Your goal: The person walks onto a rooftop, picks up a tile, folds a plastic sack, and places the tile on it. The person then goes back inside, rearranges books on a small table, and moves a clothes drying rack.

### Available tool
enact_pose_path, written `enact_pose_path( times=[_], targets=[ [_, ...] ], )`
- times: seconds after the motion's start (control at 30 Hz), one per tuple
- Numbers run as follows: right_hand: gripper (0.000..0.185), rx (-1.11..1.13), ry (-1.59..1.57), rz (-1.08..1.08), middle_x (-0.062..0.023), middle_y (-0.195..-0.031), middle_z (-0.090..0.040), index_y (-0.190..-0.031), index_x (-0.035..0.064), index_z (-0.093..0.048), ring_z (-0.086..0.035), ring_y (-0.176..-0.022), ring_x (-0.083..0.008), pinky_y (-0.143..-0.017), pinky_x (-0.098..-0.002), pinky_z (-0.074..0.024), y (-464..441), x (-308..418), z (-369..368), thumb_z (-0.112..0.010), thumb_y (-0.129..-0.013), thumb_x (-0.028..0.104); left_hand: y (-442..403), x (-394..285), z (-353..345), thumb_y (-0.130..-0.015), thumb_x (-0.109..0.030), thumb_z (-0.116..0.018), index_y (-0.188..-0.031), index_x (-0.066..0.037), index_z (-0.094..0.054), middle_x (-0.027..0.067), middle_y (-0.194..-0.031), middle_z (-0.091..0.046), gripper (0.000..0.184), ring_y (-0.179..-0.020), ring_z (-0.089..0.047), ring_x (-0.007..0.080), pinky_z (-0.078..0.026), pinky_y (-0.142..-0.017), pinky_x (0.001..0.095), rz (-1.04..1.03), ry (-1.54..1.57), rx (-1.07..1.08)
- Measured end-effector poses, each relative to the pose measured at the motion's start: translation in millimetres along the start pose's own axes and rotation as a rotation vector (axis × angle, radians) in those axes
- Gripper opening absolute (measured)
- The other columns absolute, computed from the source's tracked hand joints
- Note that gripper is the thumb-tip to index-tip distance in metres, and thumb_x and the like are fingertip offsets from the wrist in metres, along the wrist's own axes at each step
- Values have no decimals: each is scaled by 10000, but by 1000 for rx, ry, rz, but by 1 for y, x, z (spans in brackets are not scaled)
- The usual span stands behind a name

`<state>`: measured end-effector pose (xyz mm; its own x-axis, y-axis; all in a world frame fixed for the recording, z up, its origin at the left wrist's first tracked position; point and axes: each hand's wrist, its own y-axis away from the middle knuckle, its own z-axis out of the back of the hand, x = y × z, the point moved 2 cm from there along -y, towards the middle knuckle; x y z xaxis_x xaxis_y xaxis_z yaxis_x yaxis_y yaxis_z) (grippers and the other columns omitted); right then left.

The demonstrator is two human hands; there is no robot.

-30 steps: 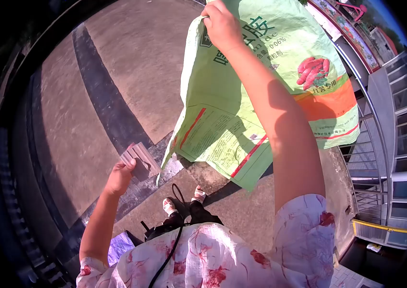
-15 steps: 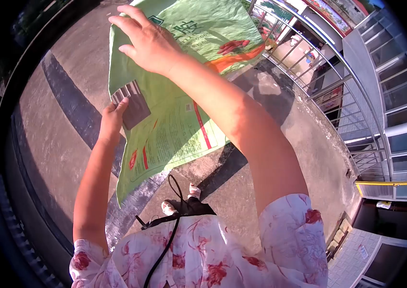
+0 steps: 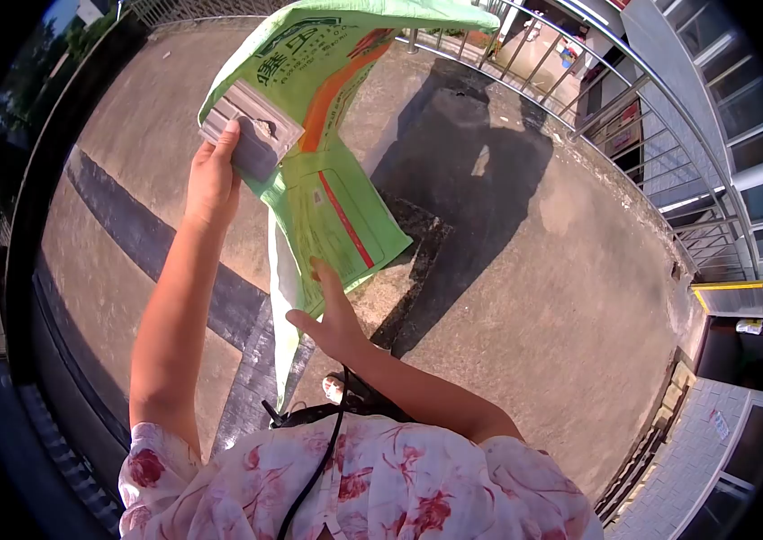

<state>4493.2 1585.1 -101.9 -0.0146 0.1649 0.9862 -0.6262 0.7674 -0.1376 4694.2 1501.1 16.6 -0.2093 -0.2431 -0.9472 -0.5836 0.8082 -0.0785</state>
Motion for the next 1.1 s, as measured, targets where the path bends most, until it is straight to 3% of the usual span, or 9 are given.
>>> enact_pose_path(
  times=[0.17, 0.2, 0.27, 0.3, 0.33, 0.57, 0.73, 1.03, 1.1],
  targets=[
    [788, -246, 553, 193, -268, -1206, -375, -1278, -59, -200, -430, -1068, -398, -873, -432, -378, -40, 23, 13, -649, -725, 278, -19, 0, -46, -864, -235, -540, -1073, -53, -524, 49, -1004, -579, 277, -940, -526, 145, -419, -810, 285, 19, 115, -4],
    [711, -172, 526, -86, -268, -1082, -475, -1244, -76, -241, -533, -908, -381, -760, -416, -443, -51, 9, 27, -630, -737, 237, -23, -5, -48, -862, -228, -544, -1072, -47, -523, 50, -1010, -577, 278, -943, -526, 150, -423, -815, 287, -27, 142, 20],
    [298, -336, 428, 94, -197, -764, -579, -1006, 5, -534, -574, -726, -365, -640, -410, -453, -73, -14, 55, -578, -772, 184, -30, -21, -51, -855, -208, -552, -1076, -27, -517, 58, -1036, -566, 287, -953, -524, 159, -425, -835, 289, -109, 200, 65],
    [167, -280, 396, -64, -183, -693, -577, -870, 27, -581, -569, -707, -360, -605, -406, -443, -84, -7, 69, -565, -774, 162, -34, -31, -51, -857, -205, -549, -1079, -16, -514, 66, -1054, -558, 293, -961, -522, 163, -417, -849, 286, -184, 212, 62],
    [178, -421, 521, 204, -186, -648, -557, -922, 30, -592, -580, -616, -331, -531, -360, -428, -98, -6, 81, -578, -770, 121, -33, -45, -52, -858, -199, -547, -1080, -14, -512, 68, -1060, -554, 291, -965, -520, 166, -414, -854, 287, -223, 231, 64],
    [224, -527, 930, 592, -72, -800, -627, -908, 153, -629, -599, -707, -269, -610, -359, -472, -151, 108, 145, -528, -731, 61, -31, -103, -26, -901, -168, -455, -1182, -16, -401, 72, -1169, -486, 324, -1097, -461, 200, -373, -959, 359, -446, 433, 72],
    [279, -438, 1175, 939, -48, -831, -632, -948, 131, -621, -591, -760, -235, -633, -341, -470, -164, 131, 175, -542, -713, 2, -24, -67, 2, -885, -208, -497, -1153, -40, -423, 63, -1156, -501, 325, -1042, -504, 197, -421, -906, 353, -312, 477, 45],
    [283, -453, 1424, 922, 8, -850, -625, -964, 172, -595, -576, -724, -190, -642, -323, -443, -116, 161, 160, -524, -720, 47, 7, -14, 29, -879, -208, -504, -1137, -34, -453, 73, -1119, -534, 316, -1014, -527, 199, -421, -913, 347, 105, 567, 90],
    [367, -342, 1531, 717, -40, -877, -636, -971, 158, -622, -598, -764, -211, -642, -317, -457, -95, 166, 148, -552, -666, -34, 29, -1, 38, -869, -229, -526, -1125, -60, -478, 46, -1109, -543, 311, -1008, -524, 171, -423, -899, 322, 210, 540, 89]
  ],
)
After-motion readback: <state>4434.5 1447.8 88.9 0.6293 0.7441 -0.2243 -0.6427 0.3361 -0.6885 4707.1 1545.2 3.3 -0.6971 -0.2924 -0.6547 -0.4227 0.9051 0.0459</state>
